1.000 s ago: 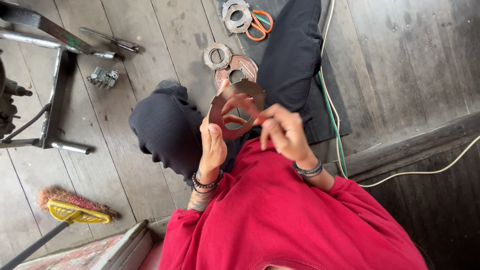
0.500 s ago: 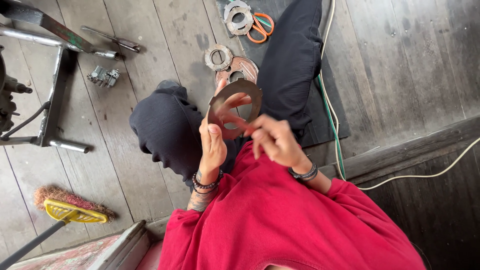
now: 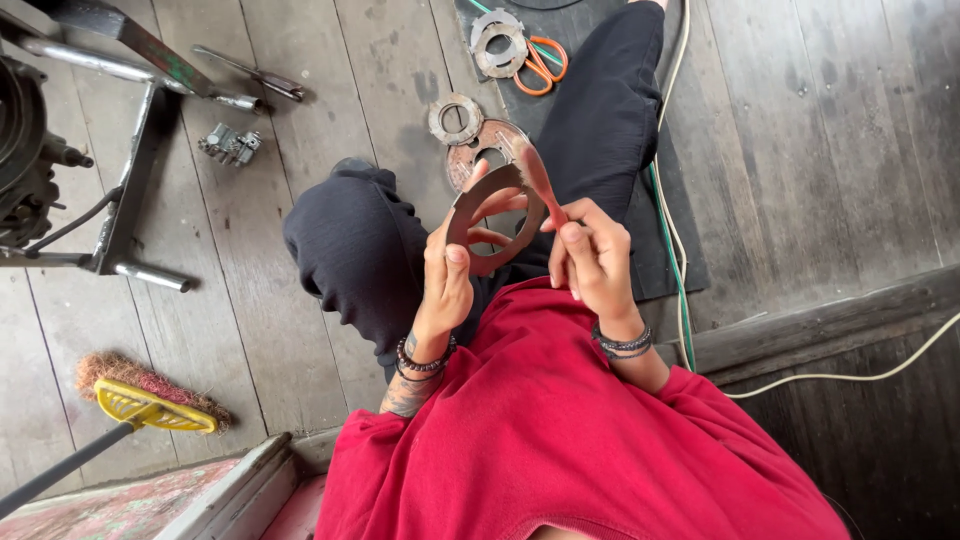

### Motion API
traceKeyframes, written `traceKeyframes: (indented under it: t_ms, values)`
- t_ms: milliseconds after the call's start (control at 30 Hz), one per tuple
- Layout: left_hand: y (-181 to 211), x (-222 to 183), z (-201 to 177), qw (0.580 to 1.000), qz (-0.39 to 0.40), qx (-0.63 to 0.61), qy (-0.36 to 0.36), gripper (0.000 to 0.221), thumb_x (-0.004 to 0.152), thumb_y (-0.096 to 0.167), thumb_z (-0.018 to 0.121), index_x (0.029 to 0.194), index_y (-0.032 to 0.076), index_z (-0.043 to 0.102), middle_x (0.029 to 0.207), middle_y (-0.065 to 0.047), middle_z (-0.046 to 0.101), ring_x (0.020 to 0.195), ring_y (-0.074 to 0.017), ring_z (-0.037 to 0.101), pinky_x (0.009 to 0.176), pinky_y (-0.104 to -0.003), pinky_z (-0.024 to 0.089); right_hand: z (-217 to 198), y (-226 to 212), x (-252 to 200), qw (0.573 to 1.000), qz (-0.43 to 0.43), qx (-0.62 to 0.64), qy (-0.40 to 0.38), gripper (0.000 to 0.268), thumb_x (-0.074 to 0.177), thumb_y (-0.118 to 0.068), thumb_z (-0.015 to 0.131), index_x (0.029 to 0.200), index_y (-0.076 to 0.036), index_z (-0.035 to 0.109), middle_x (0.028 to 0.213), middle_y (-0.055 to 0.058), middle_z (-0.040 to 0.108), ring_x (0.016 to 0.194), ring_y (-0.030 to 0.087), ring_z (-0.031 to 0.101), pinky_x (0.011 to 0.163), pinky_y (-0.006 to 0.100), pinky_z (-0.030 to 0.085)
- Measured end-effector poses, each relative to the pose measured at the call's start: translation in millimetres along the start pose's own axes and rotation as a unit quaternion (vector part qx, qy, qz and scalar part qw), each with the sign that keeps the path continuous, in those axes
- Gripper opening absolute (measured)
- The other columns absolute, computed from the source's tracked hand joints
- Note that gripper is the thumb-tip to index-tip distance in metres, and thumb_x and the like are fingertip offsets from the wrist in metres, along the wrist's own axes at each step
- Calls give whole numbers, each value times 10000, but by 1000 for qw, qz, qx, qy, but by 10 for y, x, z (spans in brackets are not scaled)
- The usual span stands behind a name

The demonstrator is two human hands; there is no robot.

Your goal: Sanding the surface of a motorcycle clutch plate to clean it while sitting on the floor.

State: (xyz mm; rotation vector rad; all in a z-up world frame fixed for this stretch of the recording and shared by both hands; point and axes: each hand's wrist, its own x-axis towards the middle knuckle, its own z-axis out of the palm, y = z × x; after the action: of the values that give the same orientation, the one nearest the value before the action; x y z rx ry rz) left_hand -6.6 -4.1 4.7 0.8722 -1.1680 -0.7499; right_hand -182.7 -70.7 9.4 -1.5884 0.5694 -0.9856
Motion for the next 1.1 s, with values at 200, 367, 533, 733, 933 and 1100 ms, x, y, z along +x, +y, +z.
traceKeyframes:
  t_ms: [200,367,533,733,933,1100]
  values:
    - [17,-24,-55,998,-22,-66,2,851,1088,598,268,1601,-81,278,1303,-289,665,930,-296,756,641,-366,632,109,70,-112,997,3,-31,-66,339,1060,-252,491,992,18,684,440,3,613,281,71,505,318,189,403]
    - [-87,-43,-38,1000,7,-8,-2,868,1081,626,240,1592,-71,319,1317,-256,675,1115,-307,711,733,-377,646,61,58,-35,1000,-12,-26,1,354,1092,-232,434,1016,44,642,438,39,569,275,85,477,311,190,395]
    - [192,23,2,998,1,60,33,688,1110,392,195,1537,-129,331,1112,-294,737,977,-386,740,614,-436,659,185,71,-87,996,-15,-49,-69,278,1045,-219,535,951,-21,705,417,0,586,299,118,535,349,213,428]
    - [28,-68,-34,999,-37,-30,-3,879,1074,637,259,1622,-51,276,1309,-259,663,1023,-307,720,677,-368,642,130,-12,-48,998,-21,-55,-8,365,1083,-277,465,991,2,683,420,0,557,322,90,498,370,213,410]
    - [-124,-77,-60,999,-26,-30,12,888,1063,644,215,1613,-49,283,1256,-238,694,960,-270,752,657,-333,643,11,155,-1,998,-26,-64,-7,380,1086,-288,472,983,-6,705,419,-6,549,369,79,506,431,218,432]
    - [90,-61,-31,992,11,118,50,673,1108,402,182,1460,-73,504,1128,-227,720,958,-297,712,658,-363,632,159,30,-21,996,-46,-64,-36,263,1050,-171,549,913,-25,720,409,-12,531,348,100,486,451,190,437]
